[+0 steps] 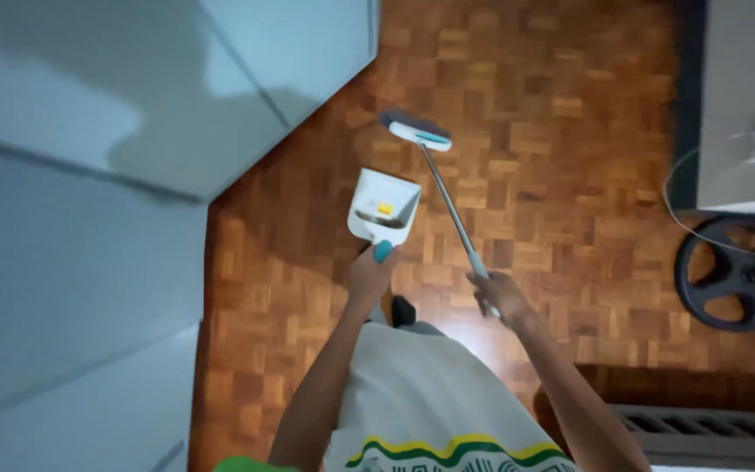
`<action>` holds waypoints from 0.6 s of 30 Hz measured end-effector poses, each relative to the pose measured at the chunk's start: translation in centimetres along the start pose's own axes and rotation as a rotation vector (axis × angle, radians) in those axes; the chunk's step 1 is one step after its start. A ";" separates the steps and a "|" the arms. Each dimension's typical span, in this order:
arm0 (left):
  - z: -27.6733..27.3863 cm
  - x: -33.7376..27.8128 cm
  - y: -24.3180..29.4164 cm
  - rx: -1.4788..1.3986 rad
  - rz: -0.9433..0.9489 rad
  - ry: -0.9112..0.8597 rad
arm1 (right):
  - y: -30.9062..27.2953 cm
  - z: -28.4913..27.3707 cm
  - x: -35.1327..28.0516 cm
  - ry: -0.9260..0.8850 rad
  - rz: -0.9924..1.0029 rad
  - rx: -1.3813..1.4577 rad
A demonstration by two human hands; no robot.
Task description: Sweeping the bedroom floor with a broom and dustpan, then wiping a table surface with a cloth and spray.
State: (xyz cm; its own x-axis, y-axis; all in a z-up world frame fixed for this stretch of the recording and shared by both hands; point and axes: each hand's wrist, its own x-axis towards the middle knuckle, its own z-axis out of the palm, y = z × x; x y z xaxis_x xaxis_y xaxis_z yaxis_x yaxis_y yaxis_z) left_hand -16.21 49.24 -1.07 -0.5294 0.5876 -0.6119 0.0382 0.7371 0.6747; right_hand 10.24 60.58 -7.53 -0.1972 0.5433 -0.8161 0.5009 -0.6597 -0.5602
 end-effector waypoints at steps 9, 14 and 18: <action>2.0 11.2 1.9 0.115 0.122 -0.200 | 1.6 9.9 20.1 0.158 0.055 0.224; -1.9 11.0 7.5 0.170 0.146 -0.286 | -0.6 10.8 21.0 0.192 0.083 -0.208; -0.6 12.8 6.8 0.120 0.320 -0.279 | -3.6 11.7 15.4 0.121 0.015 -0.313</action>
State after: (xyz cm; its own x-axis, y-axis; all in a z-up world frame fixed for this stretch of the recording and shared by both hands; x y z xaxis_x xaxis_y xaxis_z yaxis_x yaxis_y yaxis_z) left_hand -23.24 61.57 -4.00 -0.2261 0.8483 -0.4788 0.2702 0.5268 0.8059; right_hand -4.46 65.31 -19.74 -0.0952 0.6048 -0.7906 0.7414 -0.4870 -0.4618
